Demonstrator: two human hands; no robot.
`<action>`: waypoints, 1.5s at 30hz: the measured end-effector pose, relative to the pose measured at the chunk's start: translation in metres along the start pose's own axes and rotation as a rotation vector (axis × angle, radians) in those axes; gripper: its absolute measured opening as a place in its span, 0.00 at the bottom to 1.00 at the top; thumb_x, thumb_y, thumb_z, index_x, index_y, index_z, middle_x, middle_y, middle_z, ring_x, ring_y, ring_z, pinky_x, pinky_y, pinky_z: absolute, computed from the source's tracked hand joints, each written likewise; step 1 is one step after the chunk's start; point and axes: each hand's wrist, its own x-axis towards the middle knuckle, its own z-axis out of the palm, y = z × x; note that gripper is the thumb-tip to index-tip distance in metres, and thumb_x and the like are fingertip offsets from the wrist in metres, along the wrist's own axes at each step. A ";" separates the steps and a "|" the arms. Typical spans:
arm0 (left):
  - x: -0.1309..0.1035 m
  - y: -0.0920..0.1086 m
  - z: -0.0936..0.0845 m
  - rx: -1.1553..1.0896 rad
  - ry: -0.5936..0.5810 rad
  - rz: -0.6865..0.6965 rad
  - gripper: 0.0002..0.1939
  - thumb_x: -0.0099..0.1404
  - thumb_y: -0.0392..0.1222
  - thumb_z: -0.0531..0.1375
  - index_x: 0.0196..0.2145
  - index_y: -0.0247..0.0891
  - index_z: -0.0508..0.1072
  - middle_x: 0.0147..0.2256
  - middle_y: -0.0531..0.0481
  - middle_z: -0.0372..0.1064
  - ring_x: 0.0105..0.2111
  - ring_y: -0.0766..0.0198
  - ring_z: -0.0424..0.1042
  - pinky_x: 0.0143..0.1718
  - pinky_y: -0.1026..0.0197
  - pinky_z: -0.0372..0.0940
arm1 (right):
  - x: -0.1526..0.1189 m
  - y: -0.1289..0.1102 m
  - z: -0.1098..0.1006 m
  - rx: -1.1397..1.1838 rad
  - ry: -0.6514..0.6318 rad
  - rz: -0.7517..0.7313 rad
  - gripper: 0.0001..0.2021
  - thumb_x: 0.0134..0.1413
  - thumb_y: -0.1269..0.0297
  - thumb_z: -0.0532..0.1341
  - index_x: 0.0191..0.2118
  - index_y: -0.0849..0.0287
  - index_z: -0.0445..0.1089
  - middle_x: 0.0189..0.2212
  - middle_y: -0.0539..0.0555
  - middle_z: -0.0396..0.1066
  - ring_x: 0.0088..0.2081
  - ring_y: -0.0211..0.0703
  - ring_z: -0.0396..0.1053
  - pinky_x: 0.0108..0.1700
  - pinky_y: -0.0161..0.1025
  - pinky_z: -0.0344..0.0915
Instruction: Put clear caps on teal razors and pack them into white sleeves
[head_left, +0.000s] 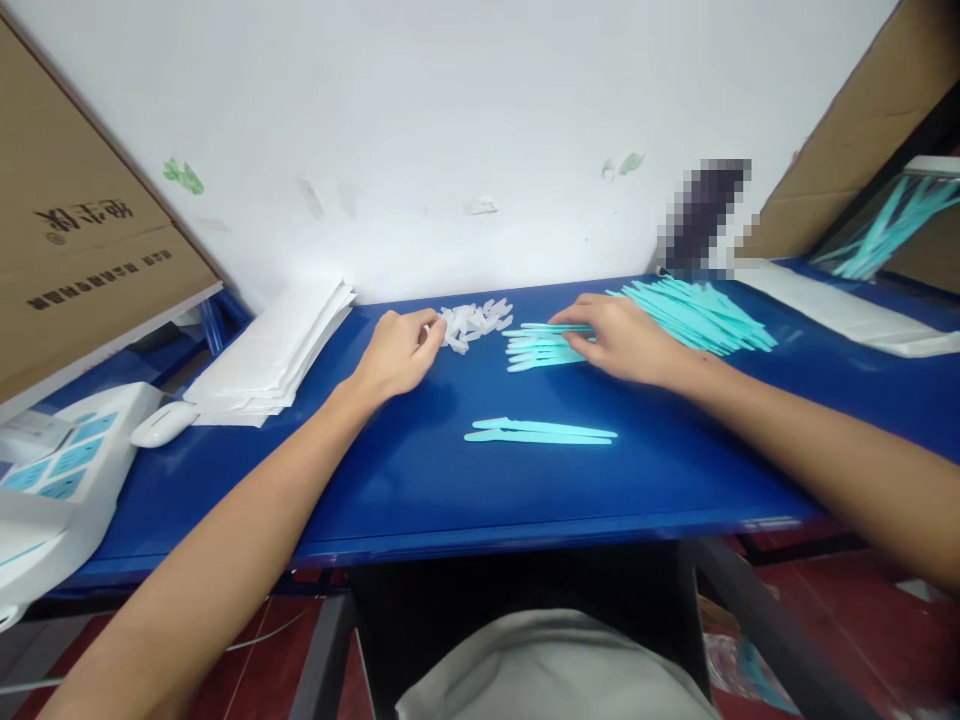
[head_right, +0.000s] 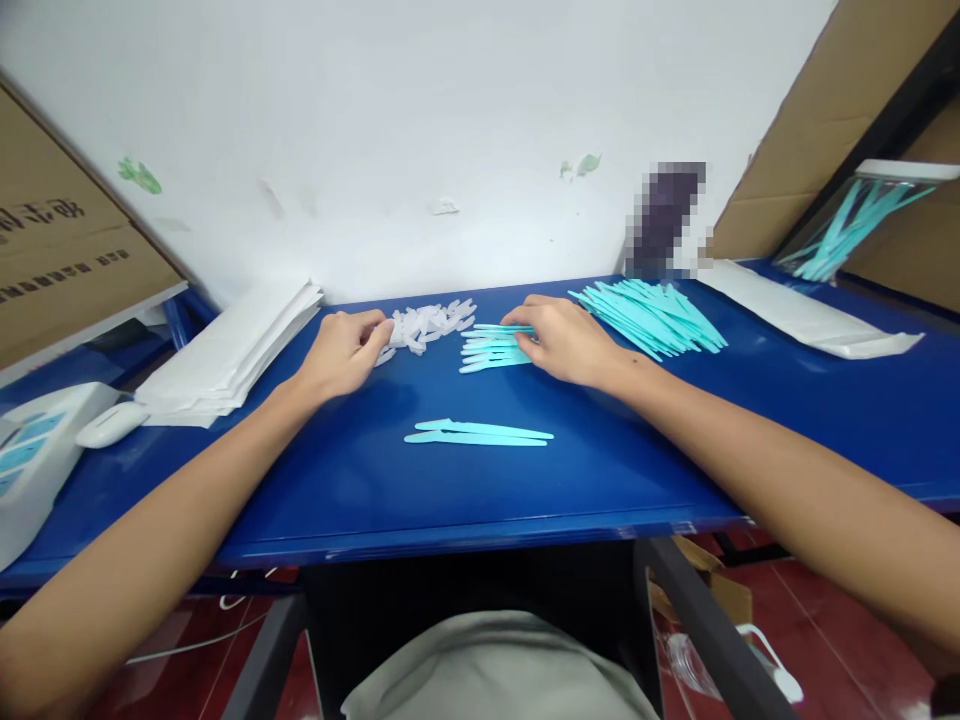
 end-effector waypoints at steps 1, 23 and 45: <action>0.000 -0.002 0.000 0.019 -0.003 -0.010 0.17 0.71 0.44 0.51 0.25 0.39 0.68 0.17 0.55 0.58 0.20 0.64 0.58 0.28 0.59 0.52 | 0.001 0.001 0.004 0.001 0.002 0.015 0.18 0.62 0.65 0.56 0.51 0.60 0.78 0.44 0.61 0.77 0.43 0.54 0.74 0.45 0.46 0.66; 0.001 -0.001 0.008 0.252 -0.396 0.151 0.19 0.75 0.40 0.51 0.56 0.35 0.76 0.48 0.38 0.75 0.49 0.48 0.74 0.51 0.49 0.67 | -0.019 -0.070 -0.029 0.226 -0.415 -0.244 0.14 0.61 0.53 0.63 0.44 0.57 0.78 0.31 0.53 0.75 0.31 0.44 0.71 0.35 0.39 0.60; -0.004 0.009 0.015 0.248 -0.398 0.217 0.21 0.78 0.40 0.47 0.57 0.37 0.75 0.55 0.39 0.73 0.55 0.46 0.67 0.54 0.45 0.59 | -0.011 -0.051 -0.045 0.138 -0.558 -0.201 0.10 0.59 0.62 0.59 0.41 0.56 0.77 0.40 0.55 0.79 0.36 0.47 0.74 0.35 0.40 0.63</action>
